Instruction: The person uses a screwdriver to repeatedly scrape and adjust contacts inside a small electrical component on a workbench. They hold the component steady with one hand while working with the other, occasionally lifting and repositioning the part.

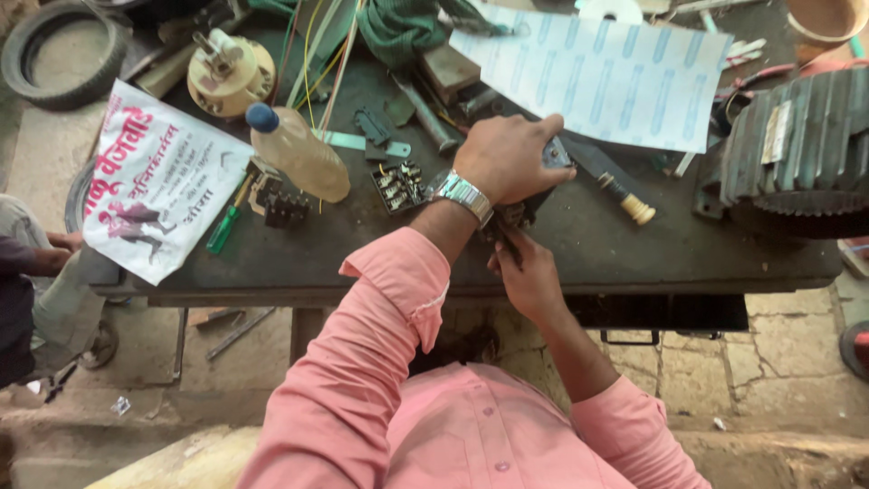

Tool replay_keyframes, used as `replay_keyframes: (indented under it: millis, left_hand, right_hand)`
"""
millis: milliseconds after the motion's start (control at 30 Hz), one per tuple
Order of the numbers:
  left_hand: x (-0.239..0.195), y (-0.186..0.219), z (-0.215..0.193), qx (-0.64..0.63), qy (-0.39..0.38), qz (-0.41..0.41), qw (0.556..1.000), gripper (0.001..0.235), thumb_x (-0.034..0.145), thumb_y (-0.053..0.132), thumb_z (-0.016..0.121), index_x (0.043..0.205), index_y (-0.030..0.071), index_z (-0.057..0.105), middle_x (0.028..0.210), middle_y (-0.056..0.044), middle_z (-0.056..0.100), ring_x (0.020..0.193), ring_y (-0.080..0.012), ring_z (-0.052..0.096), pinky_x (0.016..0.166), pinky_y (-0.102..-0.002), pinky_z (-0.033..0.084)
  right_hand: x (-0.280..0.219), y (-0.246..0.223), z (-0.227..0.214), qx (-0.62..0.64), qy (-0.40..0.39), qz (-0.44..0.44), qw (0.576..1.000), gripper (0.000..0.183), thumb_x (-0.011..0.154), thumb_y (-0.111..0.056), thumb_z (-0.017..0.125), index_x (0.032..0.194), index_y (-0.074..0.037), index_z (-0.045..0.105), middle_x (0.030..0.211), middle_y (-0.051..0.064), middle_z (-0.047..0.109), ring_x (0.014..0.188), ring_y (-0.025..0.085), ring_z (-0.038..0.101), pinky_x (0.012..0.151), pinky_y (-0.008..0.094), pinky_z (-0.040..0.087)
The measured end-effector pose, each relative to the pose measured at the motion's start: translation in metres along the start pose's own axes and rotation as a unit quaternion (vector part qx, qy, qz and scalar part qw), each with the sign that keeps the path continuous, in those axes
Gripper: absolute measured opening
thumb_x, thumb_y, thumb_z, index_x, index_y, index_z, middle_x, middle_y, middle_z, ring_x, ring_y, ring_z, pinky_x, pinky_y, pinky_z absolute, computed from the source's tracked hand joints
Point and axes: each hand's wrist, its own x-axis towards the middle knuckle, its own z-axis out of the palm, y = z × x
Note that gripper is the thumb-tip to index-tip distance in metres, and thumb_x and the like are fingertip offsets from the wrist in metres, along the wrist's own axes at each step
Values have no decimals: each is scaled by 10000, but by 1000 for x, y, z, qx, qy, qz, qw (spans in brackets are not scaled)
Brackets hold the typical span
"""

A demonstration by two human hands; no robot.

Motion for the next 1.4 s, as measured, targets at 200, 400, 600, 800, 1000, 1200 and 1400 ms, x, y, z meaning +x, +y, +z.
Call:
replay_keyframes:
  millis: [200, 400, 600, 800, 1000, 1200, 1400]
  left_hand:
    - [-1, -1, -1, -5, -2, 0, 1000, 569, 844, 615, 664, 1159, 144, 609, 934, -126, 765, 918, -336, 731, 750, -485, 565]
    - [0, -1, -2, 0, -6, -3, 1000, 583, 842, 624, 661, 1167, 143, 613, 943, -139, 760, 922, -341, 731, 758, -483, 565]
    - [-1, 0, -2, 2, -12, -6, 1000, 587, 846, 629, 654, 1174, 143, 613, 947, -142, 761, 932, -344, 731, 767, -488, 562]
    - [-4, 0, -4, 2, -18, -7, 1000, 593, 846, 638, 650, 1173, 145, 606, 946, -142, 759, 929, -352, 726, 762, -492, 560]
    - [-4, 2, -7, 7, -16, -2, 1000, 600, 851, 636, 647, 1188, 142, 599, 929, -151, 756, 901, -366, 722, 739, -499, 558]
    - [-2, -2, -1, 4, -13, 3, 1000, 601, 861, 625, 650, 1194, 129, 589, 906, -127, 758, 879, -351, 729, 724, -500, 558]
    - [-3, 0, -2, 4, 10, 7, 1000, 590, 842, 612, 676, 1180, 136, 593, 883, -123, 756, 866, -352, 725, 706, -499, 557]
  right_hand:
    - [10, 25, -4, 197, -77, -23, 977, 452, 991, -20, 432, 1408, 21, 600, 926, 88, 778, 846, 152, 701, 787, 305, 569]
    - [16, 17, -39, 23, -168, -52, 984, 607, 844, 18, 471, 1437, -62, 570, 983, 103, 793, 869, 173, 731, 783, 331, 574]
    - [-4, 4, -16, -247, 28, -159, 956, 485, 883, -306, 750, 1320, -107, 678, 867, 123, 731, 774, 351, 664, 713, 445, 491]
    - [-4, 18, 14, -175, 122, -197, 957, 396, 948, -279, 696, 1258, -34, 678, 918, 112, 710, 764, 315, 668, 713, 451, 452]
    - [-6, 24, 28, -100, 194, -226, 949, 307, 982, -161, 644, 1241, 0, 677, 1096, 168, 721, 983, 360, 685, 846, 459, 504]
    - [-2, 18, 30, -120, 221, -180, 951, 213, 999, -171, 674, 1136, -23, 740, 998, 169, 745, 889, 351, 713, 802, 440, 529]
    - [-4, 6, 24, -229, 224, -243, 916, 195, 985, -171, 665, 1086, -29, 750, 841, 122, 746, 704, 312, 690, 659, 455, 429]
